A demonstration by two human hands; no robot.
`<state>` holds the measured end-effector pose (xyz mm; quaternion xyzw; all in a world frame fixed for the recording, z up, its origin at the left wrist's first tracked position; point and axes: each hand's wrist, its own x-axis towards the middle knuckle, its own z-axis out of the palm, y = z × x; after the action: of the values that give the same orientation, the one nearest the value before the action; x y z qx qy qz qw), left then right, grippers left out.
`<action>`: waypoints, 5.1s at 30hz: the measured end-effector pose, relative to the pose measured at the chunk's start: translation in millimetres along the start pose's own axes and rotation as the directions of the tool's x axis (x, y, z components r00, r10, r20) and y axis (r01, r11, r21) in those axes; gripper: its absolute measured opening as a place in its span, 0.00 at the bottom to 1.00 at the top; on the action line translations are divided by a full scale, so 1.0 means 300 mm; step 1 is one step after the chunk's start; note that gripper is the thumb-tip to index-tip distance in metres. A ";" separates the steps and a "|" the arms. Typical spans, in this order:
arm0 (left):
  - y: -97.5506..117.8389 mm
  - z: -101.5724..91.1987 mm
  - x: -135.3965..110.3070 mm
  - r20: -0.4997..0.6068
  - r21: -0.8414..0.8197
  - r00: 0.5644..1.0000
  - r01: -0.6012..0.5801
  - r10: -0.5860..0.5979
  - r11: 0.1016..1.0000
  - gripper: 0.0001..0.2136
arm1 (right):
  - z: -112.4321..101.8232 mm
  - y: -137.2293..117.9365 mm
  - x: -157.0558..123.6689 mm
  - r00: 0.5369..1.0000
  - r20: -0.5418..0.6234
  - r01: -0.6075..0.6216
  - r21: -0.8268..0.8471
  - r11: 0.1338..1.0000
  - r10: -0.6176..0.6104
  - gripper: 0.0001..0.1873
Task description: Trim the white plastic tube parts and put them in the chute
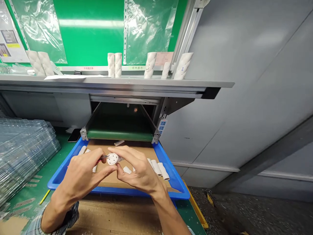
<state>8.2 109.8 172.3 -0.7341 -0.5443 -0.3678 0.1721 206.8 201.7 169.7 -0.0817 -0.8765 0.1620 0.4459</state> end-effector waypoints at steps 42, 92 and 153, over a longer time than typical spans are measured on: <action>0.016 0.007 -0.002 -0.001 0.121 1.000 -0.021 0.021 0.992 0.28 | -0.018 0.025 -0.014 0.999 -0.036 -0.006 0.048 0.999 0.007 0.24; 0.004 0.023 -0.005 -0.161 -0.207 0.987 -0.017 -0.017 0.978 0.14 | 0.137 -0.035 -0.013 0.946 -0.324 -0.027 -0.080 0.996 0.000 0.23; -0.009 -0.035 0.016 0.303 -0.785 0.939 0.342 -0.162 0.517 0.18 | 0.139 -0.011 -0.041 0.941 -0.334 0.009 0.186 0.983 0.055 0.43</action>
<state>2.7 107.2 182.4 -0.6723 -0.4217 -0.5285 -0.3014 180.3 186.1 138.6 -0.0769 -0.7672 0.2312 0.5933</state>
